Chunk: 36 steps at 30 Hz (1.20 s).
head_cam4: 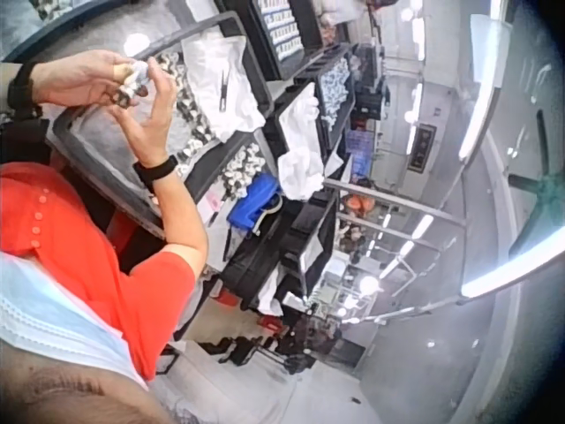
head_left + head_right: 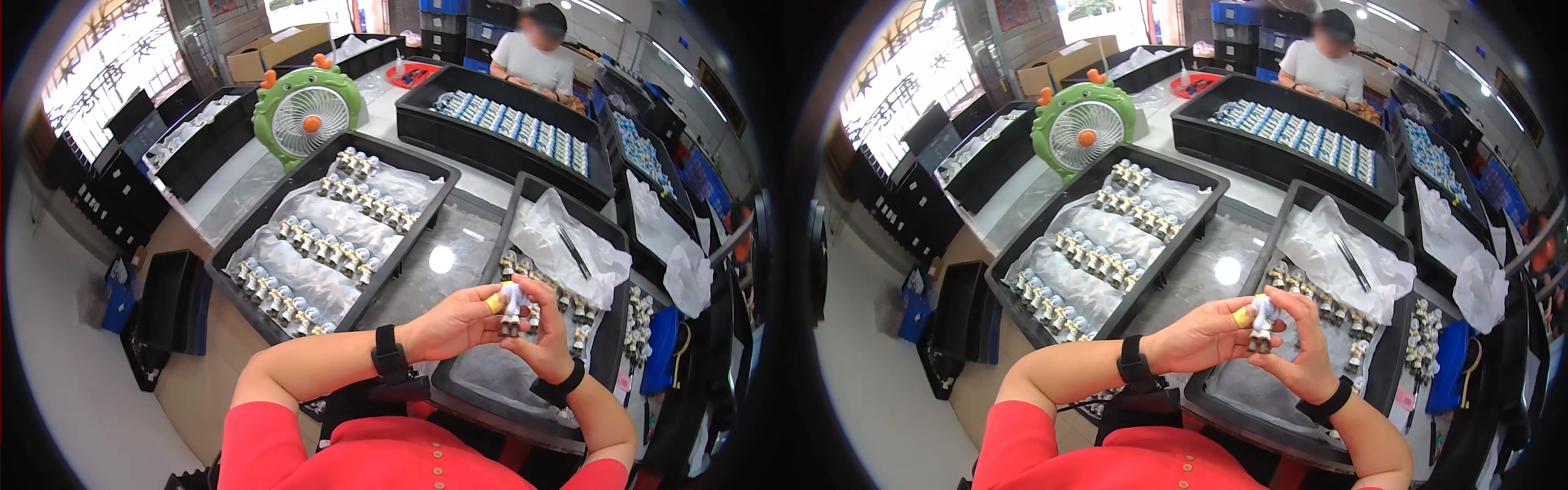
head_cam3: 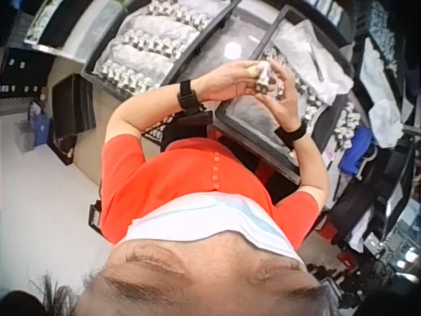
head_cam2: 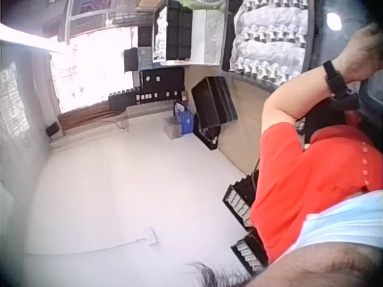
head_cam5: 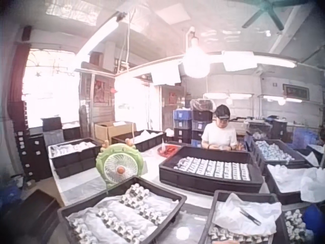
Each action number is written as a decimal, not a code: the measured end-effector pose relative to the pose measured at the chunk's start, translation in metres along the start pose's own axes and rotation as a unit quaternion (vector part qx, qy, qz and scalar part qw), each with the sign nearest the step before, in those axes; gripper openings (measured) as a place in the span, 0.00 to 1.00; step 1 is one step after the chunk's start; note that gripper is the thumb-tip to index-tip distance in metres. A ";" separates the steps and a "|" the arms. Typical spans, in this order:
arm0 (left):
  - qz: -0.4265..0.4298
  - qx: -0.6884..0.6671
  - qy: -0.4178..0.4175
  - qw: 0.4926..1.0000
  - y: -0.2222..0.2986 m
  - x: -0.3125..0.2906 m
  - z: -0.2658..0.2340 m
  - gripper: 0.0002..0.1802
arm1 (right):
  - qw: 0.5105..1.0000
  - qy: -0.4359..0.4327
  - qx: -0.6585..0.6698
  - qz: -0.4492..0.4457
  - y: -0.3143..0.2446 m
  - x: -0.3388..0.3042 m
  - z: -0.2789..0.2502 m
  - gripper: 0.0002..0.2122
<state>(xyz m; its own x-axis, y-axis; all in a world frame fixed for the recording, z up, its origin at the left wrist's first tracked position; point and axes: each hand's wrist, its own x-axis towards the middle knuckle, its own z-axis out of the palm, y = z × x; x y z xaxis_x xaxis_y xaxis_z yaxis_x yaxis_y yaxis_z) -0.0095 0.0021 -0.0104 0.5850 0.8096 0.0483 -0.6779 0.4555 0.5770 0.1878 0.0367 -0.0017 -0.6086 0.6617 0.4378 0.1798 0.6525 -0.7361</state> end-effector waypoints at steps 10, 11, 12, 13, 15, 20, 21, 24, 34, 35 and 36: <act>0.058 0.365 0.128 0.920 0.104 0.014 0.012 0.21 | 0.999 0.043 0.004 -0.006 -0.006 0.002 -0.019 0.38; 0.079 0.510 0.167 0.840 0.138 0.017 0.009 0.21 | 0.999 0.053 0.000 -0.009 -0.004 0.002 -0.021 0.37; 0.099 0.584 0.208 0.779 0.167 0.021 -0.007 0.23 | 0.998 0.058 0.000 -0.006 -0.004 0.003 -0.023 0.36; 0.104 0.654 0.286 0.693 0.192 0.020 -0.021 0.21 | 0.998 0.062 0.001 -0.005 -0.006 0.005 -0.025 0.35; 0.063 0.702 0.408 0.581 0.235 0.014 -0.080 0.20 | 0.998 0.067 -0.002 -0.005 -0.010 0.007 -0.025 0.33; -0.002 0.753 0.509 0.416 0.246 0.029 -0.154 0.20 | 0.996 0.089 -0.010 0.029 -0.008 0.010 -0.029 0.29; 0.011 0.768 0.502 0.398 0.244 0.035 -0.162 0.20 | 0.995 0.089 -0.013 0.033 -0.007 0.009 -0.032 0.29; -0.010 0.790 0.493 0.363 0.239 0.046 -0.177 0.19 | 0.995 0.094 -0.005 0.033 -0.008 0.010 -0.035 0.29; -0.029 0.813 0.492 0.310 0.234 0.054 -0.200 0.16 | 0.996 0.081 -0.019 0.041 -0.010 0.011 -0.036 0.27; -0.029 0.819 0.484 0.307 0.235 0.053 -0.202 0.16 | 0.996 0.081 -0.022 0.043 -0.009 0.011 -0.036 0.27; -0.030 0.825 0.475 0.305 0.235 0.053 -0.203 0.15 | 0.995 0.081 -0.024 0.045 -0.008 0.012 -0.036 0.27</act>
<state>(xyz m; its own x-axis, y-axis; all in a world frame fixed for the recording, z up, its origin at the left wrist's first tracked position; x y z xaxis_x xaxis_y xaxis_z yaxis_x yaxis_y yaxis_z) -0.2286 0.2274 -0.0375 -0.3493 0.9171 0.1924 0.9267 0.3077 0.2156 0.2070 0.0529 0.0284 -0.4566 0.7661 0.4524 0.2665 0.6029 -0.7520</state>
